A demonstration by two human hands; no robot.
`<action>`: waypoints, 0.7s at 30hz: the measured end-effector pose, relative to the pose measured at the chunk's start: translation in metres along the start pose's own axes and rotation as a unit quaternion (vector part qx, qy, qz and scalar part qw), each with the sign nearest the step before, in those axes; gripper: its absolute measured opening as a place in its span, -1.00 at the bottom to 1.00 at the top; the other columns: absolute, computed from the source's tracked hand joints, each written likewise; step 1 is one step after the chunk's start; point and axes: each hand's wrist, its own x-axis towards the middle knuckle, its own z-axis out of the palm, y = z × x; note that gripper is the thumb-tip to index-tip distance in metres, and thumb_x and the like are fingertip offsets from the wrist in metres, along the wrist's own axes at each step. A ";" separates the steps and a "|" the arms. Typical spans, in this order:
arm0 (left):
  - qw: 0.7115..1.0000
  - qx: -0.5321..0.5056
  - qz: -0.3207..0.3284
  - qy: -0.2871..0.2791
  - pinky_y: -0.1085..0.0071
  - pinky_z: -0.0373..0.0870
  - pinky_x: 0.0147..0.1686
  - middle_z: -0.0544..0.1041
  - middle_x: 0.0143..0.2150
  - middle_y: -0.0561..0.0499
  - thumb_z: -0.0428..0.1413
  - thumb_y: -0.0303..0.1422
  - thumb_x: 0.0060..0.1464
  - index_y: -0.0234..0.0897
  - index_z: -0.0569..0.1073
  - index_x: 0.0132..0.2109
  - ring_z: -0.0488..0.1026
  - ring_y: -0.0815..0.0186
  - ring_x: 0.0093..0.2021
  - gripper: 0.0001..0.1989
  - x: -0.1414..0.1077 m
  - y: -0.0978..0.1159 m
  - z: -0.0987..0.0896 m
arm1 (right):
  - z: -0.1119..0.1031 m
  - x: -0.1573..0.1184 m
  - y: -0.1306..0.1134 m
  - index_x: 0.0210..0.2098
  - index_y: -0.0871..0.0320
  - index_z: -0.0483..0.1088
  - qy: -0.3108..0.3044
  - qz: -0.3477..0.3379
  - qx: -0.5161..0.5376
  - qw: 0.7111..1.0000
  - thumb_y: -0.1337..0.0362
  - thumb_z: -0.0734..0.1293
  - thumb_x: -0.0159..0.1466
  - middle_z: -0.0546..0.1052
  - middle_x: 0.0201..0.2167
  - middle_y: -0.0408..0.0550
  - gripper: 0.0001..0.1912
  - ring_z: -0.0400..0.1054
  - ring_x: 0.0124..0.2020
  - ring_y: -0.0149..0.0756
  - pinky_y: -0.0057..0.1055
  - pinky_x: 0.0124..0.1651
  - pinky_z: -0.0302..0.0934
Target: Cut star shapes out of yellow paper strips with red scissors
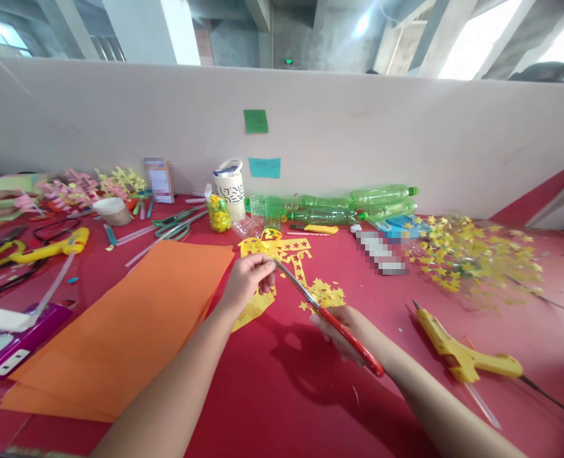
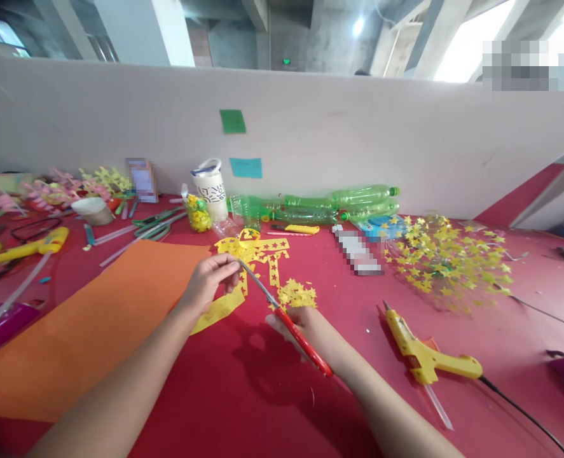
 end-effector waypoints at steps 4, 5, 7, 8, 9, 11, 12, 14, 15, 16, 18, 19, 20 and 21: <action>1.000 -0.002 0.000 -0.002 0.51 0.19 -0.64 0.40 -0.62 0.08 0.15 -0.24 0.01 -0.30 0.44 -0.45 0.28 0.45 -0.65 -0.79 0.000 -0.001 0.000 | 0.000 0.000 0.000 -0.58 0.16 0.18 0.001 -0.010 -0.002 1.000 -0.08 0.30 0.17 0.22 -0.71 -0.24 -0.54 0.15 -0.74 -0.49 -0.54 -0.68 0.05; 1.000 -0.003 -0.001 -0.002 0.51 0.20 -0.64 0.41 -0.62 0.08 0.15 -0.24 0.01 -0.30 0.44 -0.45 0.28 0.45 -0.65 -0.79 0.000 -0.001 -0.001 | 0.000 0.000 0.001 -0.58 0.16 0.18 0.000 -0.013 -0.003 1.000 -0.08 0.30 0.18 0.21 -0.71 -0.25 -0.54 0.14 -0.74 -0.49 -0.54 -0.68 0.04; 1.000 -0.005 -0.004 -0.002 0.51 0.20 -0.64 0.41 -0.62 0.08 0.15 -0.25 0.01 -0.30 0.44 -0.45 0.28 0.45 -0.65 -0.80 0.000 -0.001 0.000 | 0.000 0.000 0.001 -0.58 0.16 0.17 0.001 -0.018 -0.004 1.000 -0.08 0.30 0.18 0.20 -0.72 -0.25 -0.54 0.13 -0.73 -0.49 -0.53 -0.67 0.03; 1.000 -0.006 -0.006 -0.001 0.50 0.21 -0.64 0.41 -0.61 0.08 0.14 -0.25 0.01 -0.30 0.44 -0.45 0.29 0.45 -0.65 -0.80 0.000 -0.001 0.000 | 0.000 0.000 0.000 -0.58 0.16 0.17 0.002 -0.019 -0.005 1.000 -0.08 0.29 0.18 0.18 -0.73 -0.26 -0.54 0.11 -0.73 -0.49 -0.53 -0.67 0.02; 1.000 -0.008 -0.007 0.000 0.50 0.21 -0.64 0.41 -0.61 0.07 0.14 -0.25 0.00 -0.30 0.44 -0.45 0.29 0.44 -0.65 -0.80 0.000 -0.001 0.000 | 0.000 0.000 0.000 -0.58 0.15 0.17 0.003 -0.020 -0.008 1.000 -0.08 0.28 0.19 0.17 -0.74 -0.26 -0.54 0.09 -0.73 -0.50 -0.53 -0.67 0.00; 1.000 -0.007 -0.008 0.003 0.50 0.22 -0.63 0.42 -0.61 0.07 0.14 -0.26 0.00 -0.30 0.44 -0.45 0.30 0.44 -0.64 -0.81 -0.001 0.000 0.001 | 0.000 0.001 -0.001 -0.57 0.15 0.18 0.007 -0.025 -0.020 0.999 -0.08 0.27 0.19 0.16 -0.76 -0.27 -0.55 0.07 -0.73 -0.50 -0.52 -0.66 -0.05; 1.000 -0.004 -0.006 0.005 0.50 0.22 -0.62 0.43 -0.61 0.06 0.13 -0.26 0.00 -0.30 0.44 -0.45 0.30 0.44 -0.64 -0.81 -0.001 0.001 0.002 | 0.000 0.001 -0.001 -0.57 0.15 0.19 0.009 -0.028 -0.029 0.999 -0.08 0.27 0.19 0.16 -0.76 -0.27 -0.55 0.06 -0.73 -0.49 -0.52 -0.65 -0.07; 1.000 0.006 0.002 0.009 0.50 0.22 -0.61 0.43 -0.60 0.06 0.12 -0.28 0.01 -0.30 0.44 -0.45 0.30 0.44 -0.63 -0.81 -0.001 0.002 0.003 | -0.001 0.001 -0.002 -0.56 0.15 0.20 0.015 -0.037 -0.047 0.998 -0.07 0.27 0.19 0.18 -0.75 -0.26 -0.56 0.06 -0.71 -0.49 -0.51 -0.63 -0.10; 1.000 0.012 0.006 0.011 0.49 0.22 -0.61 0.43 -0.60 0.06 0.11 -0.28 0.01 -0.30 0.44 -0.46 0.30 0.44 -0.63 -0.82 -0.001 0.003 0.004 | -0.001 0.001 -0.002 -0.57 0.16 0.20 0.019 -0.041 -0.054 0.997 -0.07 0.27 0.19 0.20 -0.74 -0.26 -0.56 0.07 -0.70 -0.48 -0.51 -0.62 -0.11; 1.000 0.017 0.012 0.014 0.49 0.21 -0.61 0.43 -0.60 0.06 0.11 -0.29 0.00 -0.30 0.43 -0.46 0.30 0.43 -0.63 -0.82 -0.001 0.003 0.004 | -0.001 0.002 -0.001 -0.57 0.16 0.18 0.023 -0.045 -0.060 0.997 -0.06 0.27 0.19 0.20 -0.73 -0.25 -0.56 0.08 -0.68 -0.48 -0.51 -0.61 -0.11; 0.999 0.026 0.023 0.020 0.49 0.21 -0.60 0.42 -0.61 0.07 0.10 -0.30 0.01 -0.29 0.42 -0.48 0.30 0.43 -0.63 -0.82 -0.002 0.003 0.004 | -0.001 0.002 -0.001 -0.58 0.15 0.15 0.028 -0.052 -0.067 0.996 -0.05 0.27 0.19 0.21 -0.71 -0.25 -0.56 0.09 -0.67 -0.48 -0.51 -0.59 -0.10; 0.999 0.029 0.028 0.024 0.49 0.20 -0.60 0.40 -0.62 0.08 0.10 -0.30 0.01 -0.29 0.41 -0.49 0.29 0.43 -0.62 -0.81 -0.002 0.003 0.004 | -0.001 0.003 0.000 -0.58 0.15 0.13 0.030 -0.055 -0.069 0.996 -0.05 0.27 0.19 0.20 -0.70 -0.25 -0.56 0.09 -0.66 -0.48 -0.51 -0.58 -0.10; 0.999 0.031 0.031 0.026 0.49 0.20 -0.60 0.39 -0.62 0.08 0.09 -0.29 0.02 -0.28 0.40 -0.50 0.29 0.43 -0.62 -0.80 -0.002 0.002 0.004 | -0.001 0.003 0.000 -0.58 0.15 0.12 0.030 -0.056 -0.068 0.996 -0.04 0.27 0.19 0.20 -0.70 -0.26 -0.56 0.09 -0.66 -0.48 -0.51 -0.58 -0.10; 0.999 0.033 0.033 0.027 0.49 0.19 -0.60 0.38 -0.62 0.09 0.09 -0.29 0.02 -0.28 0.39 -0.50 0.29 0.44 -0.62 -0.79 -0.002 0.002 0.004 | -0.001 0.003 0.000 -0.58 0.15 0.12 0.030 -0.056 -0.066 0.996 -0.04 0.27 0.19 0.19 -0.70 -0.26 -0.56 0.09 -0.66 -0.48 -0.51 -0.58 -0.10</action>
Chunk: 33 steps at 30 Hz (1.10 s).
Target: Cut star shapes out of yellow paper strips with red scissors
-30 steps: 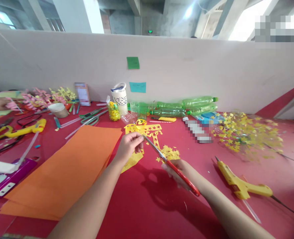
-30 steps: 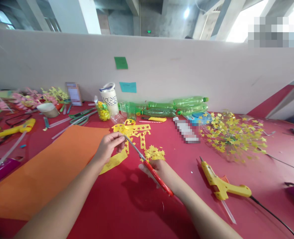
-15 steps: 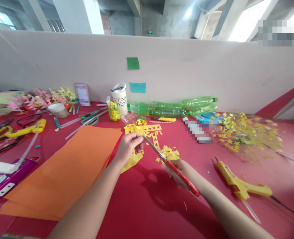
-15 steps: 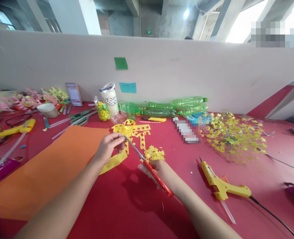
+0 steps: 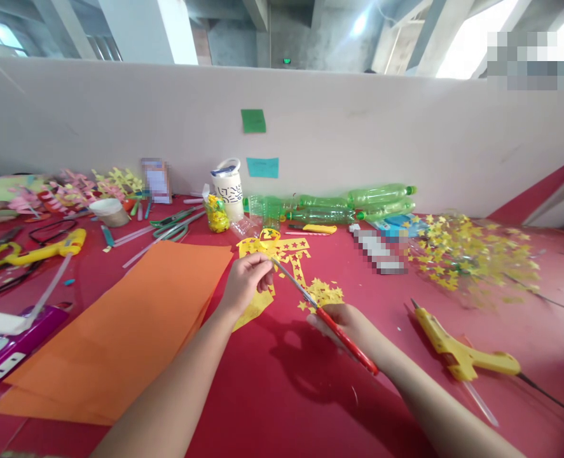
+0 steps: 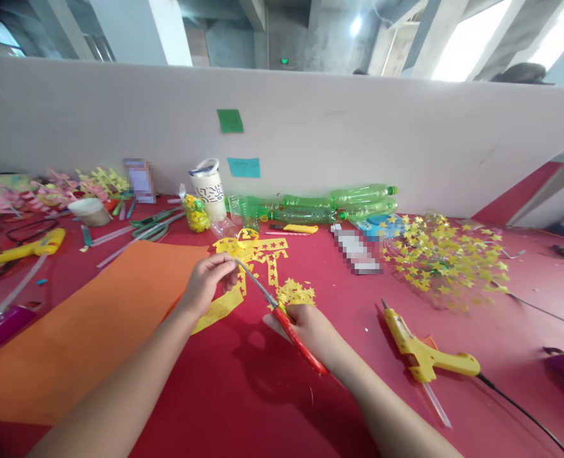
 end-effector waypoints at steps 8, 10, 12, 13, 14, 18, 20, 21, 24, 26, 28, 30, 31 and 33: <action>1.000 -0.012 0.005 -0.006 0.50 0.16 -0.60 0.34 -0.62 0.10 0.08 -0.29 0.06 -0.28 0.38 -0.48 0.26 0.45 -0.60 -0.79 0.000 -0.004 -0.001 | 0.002 -0.002 0.005 -0.55 0.16 0.18 -0.037 0.017 0.085 0.996 -0.07 0.28 0.20 0.16 -0.72 -0.27 -0.56 0.10 -0.70 -0.50 -0.54 -0.63 -0.02; 1.000 -0.018 0.005 -0.008 0.50 0.16 -0.60 0.34 -0.62 0.11 0.08 -0.28 0.06 -0.28 0.39 -0.48 0.26 0.45 -0.60 -0.79 0.001 -0.004 -0.001 | 0.003 -0.002 0.007 -0.55 0.16 0.19 -0.043 0.026 0.105 0.993 -0.10 0.27 0.20 0.16 -0.72 -0.27 -0.54 0.11 -0.71 -0.50 -0.55 -0.65 0.01; 1.000 -0.024 0.006 -0.009 0.51 0.16 -0.61 0.34 -0.61 0.11 0.09 -0.29 0.05 -0.28 0.40 -0.48 0.26 0.45 -0.60 -0.79 0.001 -0.005 -0.001 | 0.004 -0.002 0.008 -0.55 0.16 0.19 -0.043 0.032 0.113 0.992 -0.14 0.24 0.21 0.18 -0.71 -0.25 -0.51 0.13 -0.72 -0.50 -0.55 -0.66 0.04; 1.000 -0.027 0.006 -0.008 0.51 0.16 -0.61 0.34 -0.61 0.11 0.09 -0.29 0.05 -0.29 0.40 -0.48 0.26 0.46 -0.60 -0.79 0.001 -0.005 -0.001 | 0.004 -0.001 0.008 -0.55 0.16 0.18 -0.042 0.035 0.114 0.992 -0.15 0.23 0.21 0.19 -0.71 -0.25 -0.50 0.14 -0.72 -0.50 -0.55 -0.67 0.05; 0.999 -0.030 0.007 -0.007 0.51 0.16 -0.61 0.34 -0.61 0.11 0.09 -0.30 0.06 -0.29 0.40 -0.48 0.26 0.46 -0.61 -0.79 0.001 -0.006 -0.001 | 0.004 -0.001 0.007 -0.56 0.16 0.18 -0.040 0.038 0.113 0.992 -0.17 0.22 0.21 0.20 -0.71 -0.24 -0.48 0.15 -0.73 -0.49 -0.56 -0.68 0.05; 0.999 -0.045 0.005 -0.008 0.52 0.16 -0.61 0.35 -0.61 0.11 0.08 -0.32 0.06 -0.29 0.40 -0.49 0.26 0.46 -0.61 -0.80 0.001 -0.007 -0.002 | 0.004 -0.001 0.005 -0.57 0.16 0.19 -0.038 0.042 0.121 0.991 -0.20 0.21 0.20 0.22 -0.74 -0.24 -0.46 0.15 -0.77 -0.49 -0.56 -0.72 0.04; 0.999 -0.052 0.006 -0.009 0.52 0.16 -0.61 0.35 -0.61 0.10 0.08 -0.32 0.06 -0.30 0.39 -0.49 0.27 0.46 -0.61 -0.80 0.000 -0.007 -0.001 | 0.003 -0.002 0.004 -0.56 0.17 0.22 -0.046 0.035 0.127 0.990 -0.22 0.20 0.20 0.22 -0.75 -0.24 -0.45 0.14 -0.78 -0.50 -0.56 -0.72 0.05; 0.998 -0.054 0.009 -0.009 0.52 0.16 -0.61 0.36 -0.61 0.10 0.08 -0.33 0.06 -0.30 0.39 -0.49 0.27 0.46 -0.61 -0.80 0.000 -0.007 -0.001 | 0.002 -0.003 0.004 -0.56 0.17 0.23 -0.051 0.032 0.129 0.990 -0.23 0.19 0.19 0.22 -0.75 -0.25 -0.44 0.14 -0.78 -0.50 -0.57 -0.72 0.03; 0.998 -0.056 0.021 -0.012 0.51 0.17 -0.60 0.36 -0.60 0.10 0.08 -0.33 0.07 -0.30 0.38 -0.49 0.28 0.46 -0.60 -0.79 0.000 -0.006 0.000 | 0.001 -0.004 0.003 -0.53 0.17 0.26 -0.063 0.025 0.131 0.989 -0.26 0.18 0.18 0.20 -0.77 -0.27 -0.41 0.11 -0.80 -0.52 -0.58 -0.73 0.01; 0.998 -0.053 0.027 -0.016 0.50 0.17 -0.59 0.35 -0.60 0.10 0.08 -0.33 0.08 -0.30 0.37 -0.49 0.28 0.46 -0.59 -0.78 -0.001 -0.006 0.001 | 0.001 -0.005 0.003 -0.51 0.18 0.27 -0.062 0.025 0.131 0.989 -0.28 0.18 0.17 0.20 -0.77 -0.27 -0.40 0.11 -0.79 -0.52 -0.58 -0.72 0.01; 0.998 -0.050 0.032 -0.020 0.50 0.17 -0.59 0.34 -0.60 0.10 0.07 -0.34 0.09 -0.30 0.37 -0.50 0.27 0.46 -0.59 -0.77 -0.001 -0.005 0.001 | 0.001 -0.005 0.003 -0.51 0.18 0.27 -0.059 0.026 0.126 0.990 -0.29 0.18 0.16 0.22 -0.76 -0.26 -0.40 0.13 -0.78 -0.51 -0.58 -0.71 0.01; 0.998 -0.049 0.035 -0.018 0.50 0.16 -0.59 0.34 -0.60 0.10 0.06 -0.34 0.10 -0.30 0.37 -0.50 0.26 0.46 -0.59 -0.77 -0.001 -0.005 0.002 | 0.002 -0.005 0.003 -0.51 0.18 0.28 -0.055 0.026 0.119 0.991 -0.29 0.18 0.16 0.24 -0.75 -0.24 -0.40 0.15 -0.76 -0.50 -0.58 -0.70 0.01; 0.998 -0.048 0.036 -0.016 0.50 0.16 -0.59 0.34 -0.60 0.10 0.06 -0.35 0.10 -0.30 0.37 -0.50 0.25 0.46 -0.59 -0.77 -0.002 -0.005 0.003 | 0.002 -0.005 0.003 -0.50 0.18 0.29 -0.055 0.026 0.117 0.991 -0.29 0.18 0.16 0.25 -0.74 -0.24 -0.40 0.16 -0.75 -0.50 -0.58 -0.69 0.01; 0.998 -0.047 0.037 -0.011 0.50 0.16 -0.59 0.34 -0.59 0.10 0.06 -0.35 0.10 -0.30 0.37 -0.50 0.25 0.47 -0.59 -0.78 -0.002 -0.005 0.004 | 0.002 -0.006 0.004 -0.50 0.18 0.29 -0.054 0.027 0.116 0.991 -0.29 0.18 0.16 0.27 -0.73 -0.23 -0.40 0.15 -0.75 -0.51 -0.58 -0.69 0.01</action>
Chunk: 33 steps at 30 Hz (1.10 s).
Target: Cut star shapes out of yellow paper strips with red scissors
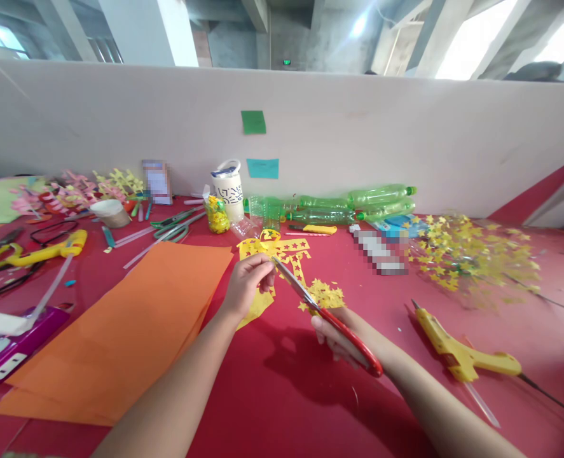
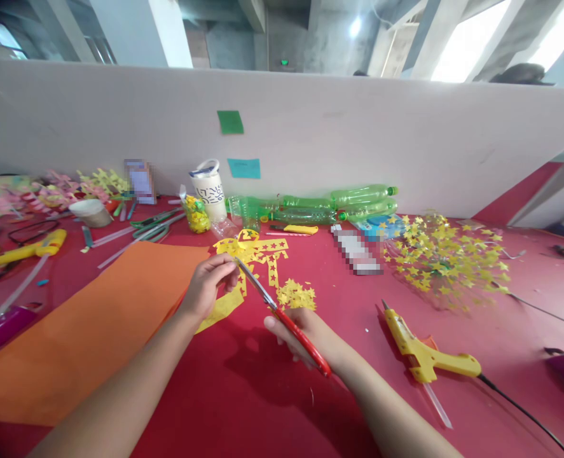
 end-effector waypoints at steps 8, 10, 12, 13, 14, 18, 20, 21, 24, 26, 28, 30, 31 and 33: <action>1.000 -0.007 0.000 0.005 0.51 0.16 -0.58 0.35 -0.59 0.10 0.05 -0.33 0.12 -0.30 0.35 -0.49 0.26 0.47 -0.58 -0.76 -0.003 0.001 0.006 | 0.005 0.003 0.001 -0.54 0.16 0.25 -0.002 0.020 0.046 0.999 -0.28 0.18 0.16 0.19 -0.80 -0.28 -0.41 0.11 -0.81 -0.52 -0.59 -0.75 -0.02; 1.000 -0.013 -0.002 0.010 0.51 0.16 -0.58 0.35 -0.59 0.10 0.05 -0.34 0.12 -0.30 0.36 -0.48 0.27 0.47 -0.58 -0.77 -0.003 0.000 0.007 | 0.007 0.003 0.000 -0.55 0.16 0.24 0.001 0.023 0.053 0.998 -0.29 0.19 0.15 0.21 -0.79 -0.28 -0.40 0.10 -0.82 -0.52 -0.59 -0.77 -0.05; 1.000 -0.019 -0.005 0.015 0.52 0.17 -0.59 0.36 -0.58 0.10 0.05 -0.34 0.11 -0.29 0.37 -0.47 0.27 0.47 -0.58 -0.78 -0.003 0.000 0.008 | 0.009 0.001 -0.001 -0.56 0.16 0.24 0.002 0.022 0.054 0.998 -0.29 0.19 0.15 0.20 -0.80 -0.28 -0.40 0.10 -0.82 -0.52 -0.59 -0.78 -0.05; 1.000 -0.022 -0.006 0.018 0.52 0.17 -0.59 0.36 -0.58 0.10 0.06 -0.34 0.11 -0.29 0.37 -0.47 0.27 0.47 -0.58 -0.79 -0.003 0.000 0.008 | 0.010 0.001 -0.001 -0.56 0.16 0.23 0.006 0.019 0.053 0.998 -0.29 0.18 0.15 0.19 -0.80 -0.29 -0.40 0.10 -0.82 -0.52 -0.60 -0.78 -0.06; 0.999 -0.025 -0.008 0.019 0.52 0.17 -0.59 0.37 -0.58 0.10 0.06 -0.34 0.11 -0.29 0.37 -0.47 0.27 0.47 -0.58 -0.79 -0.003 0.000 0.008 | 0.010 0.001 -0.001 -0.56 0.16 0.22 0.007 0.015 0.055 0.998 -0.29 0.18 0.16 0.18 -0.81 -0.29 -0.40 0.09 -0.82 -0.53 -0.60 -0.78 -0.05; 0.999 -0.032 -0.016 0.020 0.53 0.18 -0.59 0.37 -0.58 0.09 0.06 -0.33 0.11 -0.29 0.37 -0.47 0.28 0.47 -0.59 -0.79 -0.003 0.000 0.009 | 0.013 0.002 0.001 -0.55 0.15 0.21 0.005 0.009 0.068 0.998 -0.29 0.15 0.18 0.16 -0.83 -0.32 -0.40 0.05 -0.85 -0.54 -0.59 -0.77 -0.03; 0.999 -0.034 -0.020 0.021 0.53 0.18 -0.59 0.38 -0.58 0.09 0.06 -0.33 0.11 -0.29 0.37 -0.47 0.28 0.47 -0.59 -0.79 -0.003 0.000 0.009 | 0.013 0.002 0.001 -0.56 0.15 0.20 0.003 0.009 0.071 0.997 -0.29 0.15 0.18 0.16 -0.83 -0.31 -0.40 0.05 -0.85 -0.54 -0.59 -0.77 -0.03; 0.999 -0.034 -0.022 0.021 0.53 0.18 -0.58 0.37 -0.58 0.09 0.06 -0.33 0.11 -0.29 0.37 -0.47 0.28 0.47 -0.59 -0.79 -0.003 0.000 0.009 | 0.014 0.002 0.001 -0.56 0.15 0.20 0.003 0.008 0.072 0.997 -0.29 0.15 0.18 0.16 -0.83 -0.31 -0.40 0.06 -0.85 -0.54 -0.58 -0.77 -0.03; 0.999 -0.037 -0.024 0.022 0.53 0.18 -0.58 0.37 -0.58 0.09 0.06 -0.33 0.11 -0.30 0.37 -0.48 0.27 0.47 -0.58 -0.78 -0.003 -0.001 0.009 | 0.015 0.002 0.000 -0.57 0.15 0.20 0.001 0.008 0.079 0.997 -0.30 0.16 0.16 0.16 -0.84 -0.32 -0.39 0.05 -0.86 -0.54 -0.58 -0.79 -0.04; 0.999 -0.040 -0.026 0.022 0.53 0.18 -0.58 0.37 -0.58 0.09 0.06 -0.34 0.10 -0.30 0.36 -0.49 0.27 0.47 -0.58 -0.78 -0.003 -0.001 0.009 | 0.015 0.002 0.000 -0.57 0.15 0.19 -0.001 0.015 0.084 0.996 -0.31 0.16 0.15 0.14 -0.84 -0.32 -0.39 0.03 -0.86 -0.54 -0.58 -0.79 -0.05; 0.998 -0.044 -0.027 0.023 0.53 0.17 -0.58 0.37 -0.58 0.09 0.06 -0.34 0.10 -0.30 0.36 -0.49 0.27 0.48 -0.59 -0.78 -0.003 -0.001 0.009 | 0.016 0.002 -0.001 -0.57 0.14 0.19 0.000 0.021 0.082 0.996 -0.30 0.16 0.16 0.14 -0.84 -0.33 -0.40 0.03 -0.87 -0.54 -0.59 -0.79 -0.04; 0.998 -0.045 -0.028 0.022 0.53 0.17 -0.58 0.37 -0.58 0.09 0.06 -0.34 0.10 -0.30 0.36 -0.49 0.27 0.48 -0.59 -0.78 -0.004 -0.001 0.009 | 0.016 0.001 -0.001 -0.58 0.14 0.19 0.006 0.025 0.076 0.997 -0.28 0.16 0.18 0.14 -0.84 -0.32 -0.41 0.04 -0.87 -0.54 -0.59 -0.79 -0.04; 0.998 -0.046 -0.028 0.022 0.53 0.17 -0.58 0.37 -0.58 0.09 0.06 -0.33 0.10 -0.30 0.36 -0.49 0.27 0.48 -0.59 -0.78 -0.004 -0.001 0.009 | 0.016 0.001 -0.002 -0.58 0.14 0.18 0.011 0.025 0.074 0.997 -0.27 0.17 0.18 0.15 -0.84 -0.32 -0.41 0.04 -0.86 -0.54 -0.59 -0.79 -0.05; 0.998 -0.046 -0.029 0.024 0.53 0.17 -0.58 0.37 -0.58 0.10 0.06 -0.33 0.10 -0.30 0.36 -0.49 0.27 0.48 -0.59 -0.78 -0.004 -0.001 0.010 | 0.016 0.001 -0.002 -0.59 0.14 0.18 0.017 0.025 0.075 0.997 -0.25 0.18 0.18 0.14 -0.83 -0.32 -0.43 0.04 -0.86 -0.54 -0.59 -0.79 -0.05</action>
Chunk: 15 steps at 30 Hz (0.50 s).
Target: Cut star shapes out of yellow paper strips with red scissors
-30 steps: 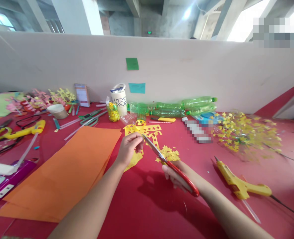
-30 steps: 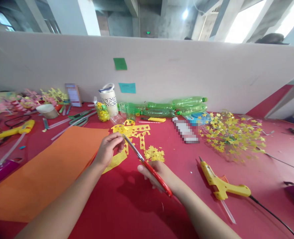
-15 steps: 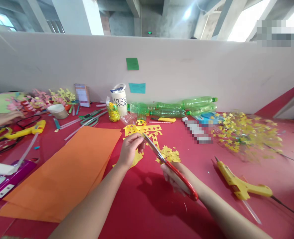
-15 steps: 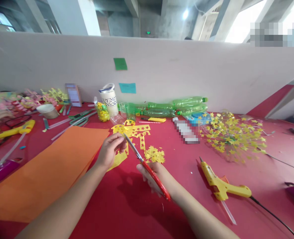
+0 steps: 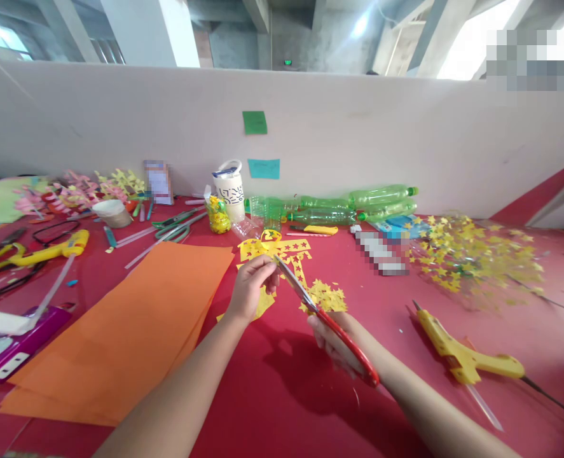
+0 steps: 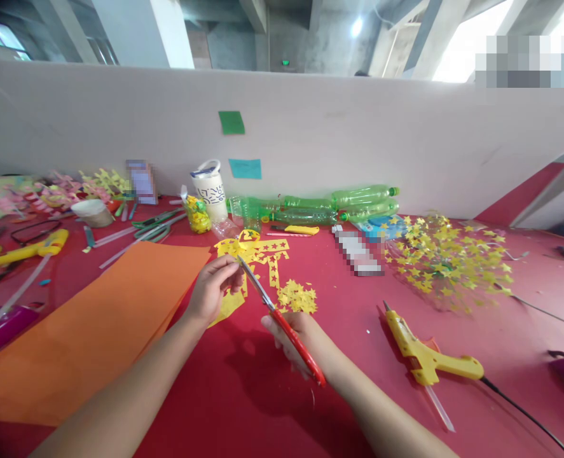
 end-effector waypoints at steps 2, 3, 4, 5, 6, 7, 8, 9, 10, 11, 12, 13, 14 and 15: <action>1.000 0.001 -0.002 0.004 0.52 0.16 -0.58 0.37 -0.58 0.10 0.06 -0.32 0.09 -0.29 0.36 -0.48 0.27 0.48 -0.59 -0.78 0.000 0.000 0.000 | 0.000 0.001 0.000 -0.59 0.14 0.17 0.000 0.000 0.001 1.000 -0.23 0.19 0.19 0.14 -0.84 -0.32 -0.45 0.04 -0.86 -0.53 -0.59 -0.80 -0.07; 1.000 0.002 -0.003 0.006 0.52 0.16 -0.58 0.37 -0.58 0.10 0.07 -0.32 0.08 -0.29 0.36 -0.48 0.27 0.47 -0.59 -0.79 0.000 0.000 0.001 | 0.000 0.001 -0.001 -0.59 0.13 0.17 -0.001 0.000 0.000 1.000 -0.22 0.19 0.20 0.13 -0.84 -0.32 -0.45 0.04 -0.86 -0.53 -0.59 -0.81 -0.08; 1.000 0.003 -0.004 0.008 0.52 0.16 -0.58 0.37 -0.58 0.10 0.07 -0.31 0.08 -0.29 0.36 -0.48 0.27 0.47 -0.59 -0.79 0.000 0.000 0.001 | 0.000 0.002 -0.001 -0.59 0.13 0.17 -0.001 0.001 -0.002 1.000 -0.21 0.19 0.20 0.14 -0.84 -0.32 -0.46 0.04 -0.87 -0.53 -0.58 -0.81 -0.09; 1.000 0.005 -0.005 0.010 0.51 0.16 -0.58 0.36 -0.58 0.10 0.07 -0.31 0.08 -0.29 0.36 -0.48 0.26 0.47 -0.59 -0.79 0.000 -0.001 0.001 | 0.000 0.002 -0.001 -0.59 0.13 0.17 0.001 0.003 -0.004 1.000 -0.20 0.20 0.20 0.15 -0.84 -0.32 -0.47 0.04 -0.87 -0.52 -0.58 -0.82 -0.10; 1.000 0.008 -0.005 0.010 0.51 0.16 -0.58 0.36 -0.58 0.10 0.06 -0.31 0.08 -0.29 0.36 -0.48 0.26 0.47 -0.59 -0.79 0.000 -0.001 0.001 | 0.000 0.003 -0.001 -0.59 0.13 0.18 0.007 0.003 -0.003 1.000 -0.20 0.21 0.19 0.16 -0.83 -0.32 -0.47 0.04 -0.87 -0.52 -0.58 -0.83 -0.11; 1.000 0.012 -0.005 0.010 0.51 0.15 -0.58 0.35 -0.58 0.10 0.06 -0.31 0.08 -0.28 0.35 -0.48 0.25 0.47 -0.58 -0.79 0.000 -0.001 0.000 | 0.000 0.004 0.000 -0.58 0.13 0.18 0.016 0.002 0.003 1.000 -0.19 0.22 0.19 0.17 -0.83 -0.32 -0.48 0.04 -0.87 -0.52 -0.58 -0.83 -0.10; 1.000 0.019 -0.004 0.007 0.51 0.14 -0.58 0.35 -0.58 0.10 0.05 -0.31 0.09 -0.28 0.35 -0.48 0.25 0.46 -0.58 -0.79 0.000 -0.002 0.000 | -0.001 0.005 0.000 -0.58 0.13 0.19 0.030 -0.003 0.013 0.999 -0.18 0.23 0.18 0.17 -0.83 -0.32 -0.49 0.05 -0.87 -0.51 -0.57 -0.82 -0.08; 0.999 0.032 -0.002 0.001 0.51 0.13 -0.57 0.33 -0.58 0.11 0.04 -0.31 0.10 -0.27 0.34 -0.47 0.24 0.46 -0.58 -0.79 0.000 -0.002 0.000 | -0.002 0.005 0.000 -0.58 0.13 0.20 0.050 -0.013 0.029 0.998 -0.17 0.24 0.18 0.17 -0.84 -0.32 -0.50 0.06 -0.87 -0.51 -0.57 -0.80 -0.04; 0.999 0.051 -0.002 -0.010 0.50 0.12 -0.57 0.32 -0.58 0.11 0.03 -0.31 0.11 -0.27 0.34 -0.47 0.23 0.45 -0.57 -0.78 -0.001 -0.003 0.000 | -0.004 0.006 0.000 -0.57 0.13 0.20 0.075 -0.027 0.049 0.996 -0.16 0.24 0.18 0.16 -0.86 -0.33 -0.51 0.06 -0.87 -0.51 -0.56 -0.77 0.00; 0.997 0.078 0.001 -0.025 0.49 0.11 -0.56 0.31 -0.57 0.11 0.01 -0.30 0.12 -0.27 0.33 -0.47 0.22 0.45 -0.56 -0.78 -0.001 -0.003 0.000 | -0.006 0.007 0.000 -0.57 0.14 0.20 0.106 -0.047 0.068 0.991 -0.15 0.23 0.19 0.15 -0.87 -0.33 -0.51 0.06 -0.87 -0.51 -0.55 -0.75 0.04; 0.993 0.114 0.006 -0.044 0.48 0.11 -0.54 0.30 -0.57 0.11 -0.01 -0.30 0.14 -0.26 0.31 -0.47 0.22 0.44 -0.55 -0.76 -0.001 -0.004 0.000 | -0.009 0.009 0.000 -0.57 0.13 0.19 0.138 -0.067 0.092 0.984 -0.16 0.22 0.19 0.13 -0.88 -0.33 -0.51 0.05 -0.87 -0.51 -0.54 -0.73 0.05; 0.985 0.158 0.014 -0.067 0.47 0.11 -0.52 0.28 -0.57 0.11 -0.03 -0.29 0.16 -0.26 0.30 -0.47 0.21 0.43 -0.53 -0.75 -0.002 -0.005 0.001 | -0.012 0.010 0.001 -0.57 0.13 0.19 0.173 -0.085 0.112 0.975 -0.16 0.21 0.20 0.12 -0.88 -0.34 -0.51 0.05 -0.87 -0.51 -0.54 -0.72 0.06; 0.973 0.208 0.026 -0.092 0.46 0.11 -0.50 0.27 -0.56 0.11 -0.05 -0.29 0.18 -0.25 0.28 -0.47 0.21 0.42 -0.52 -0.74 -0.003 -0.006 0.003 | -0.015 0.011 0.001 -0.56 0.13 0.19 0.199 -0.105 0.131 0.966 -0.15 0.21 0.21 0.12 -0.87 -0.34 -0.51 0.05 -0.86 -0.51 -0.53 -0.70 0.08; 0.957 0.263 0.042 -0.118 0.45 0.11 -0.47 0.25 -0.55 0.12 -0.07 -0.29 0.20 -0.25 0.26 -0.47 0.21 0.41 -0.50 -0.72 -0.004 -0.007 0.006 | -0.018 0.013 0.001 -0.54 0.14 0.20 0.212 -0.126 0.153 0.957 -0.14 0.21 0.22 0.13 -0.86 -0.36 -0.52 0.04 -0.86 -0.53 -0.52 -0.66 0.14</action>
